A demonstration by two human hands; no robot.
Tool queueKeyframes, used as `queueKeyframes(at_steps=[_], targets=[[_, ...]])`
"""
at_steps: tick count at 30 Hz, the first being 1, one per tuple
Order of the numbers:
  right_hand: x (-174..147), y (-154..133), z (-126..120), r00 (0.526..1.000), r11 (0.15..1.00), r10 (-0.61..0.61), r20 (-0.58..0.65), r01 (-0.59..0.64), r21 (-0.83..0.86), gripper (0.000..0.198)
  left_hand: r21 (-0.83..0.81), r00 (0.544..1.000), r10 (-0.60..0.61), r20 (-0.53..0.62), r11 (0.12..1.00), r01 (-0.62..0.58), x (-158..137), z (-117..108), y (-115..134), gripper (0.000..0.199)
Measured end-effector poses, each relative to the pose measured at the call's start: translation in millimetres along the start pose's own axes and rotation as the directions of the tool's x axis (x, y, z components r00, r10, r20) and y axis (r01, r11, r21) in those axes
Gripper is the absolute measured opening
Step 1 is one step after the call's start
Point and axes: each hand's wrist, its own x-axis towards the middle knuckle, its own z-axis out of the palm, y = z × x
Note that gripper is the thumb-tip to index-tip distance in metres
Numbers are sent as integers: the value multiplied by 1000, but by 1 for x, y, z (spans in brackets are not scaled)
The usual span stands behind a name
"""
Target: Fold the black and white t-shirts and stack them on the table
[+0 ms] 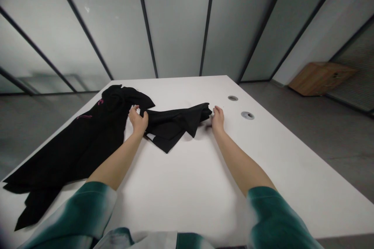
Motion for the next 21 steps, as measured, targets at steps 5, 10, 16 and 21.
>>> queueKeyframes(at_steps=[5, 10, 16, 21], targets=[[-15, -20, -3, 987, 979, -155, -36, 149, -136, 38, 31, 758, 341, 556, 903, -429, -19, -8, 36, 33], [-33, -32, 7, 823, 795, -270, 500, 483, -366, 41, 52, 538, 365, 760, 791, -609, -33, -3, 47, 77], [-25, -24, 6, 882, 738, -143, 449, 398, -546, 23, 90, 593, 271, 758, 858, -506, -28, 5, 28, 42], [-3, -11, -12, 991, 959, -14, 130, 50, -279, 22, -133, 664, 281, 692, 955, -266, -17, 9, 16, 34]])
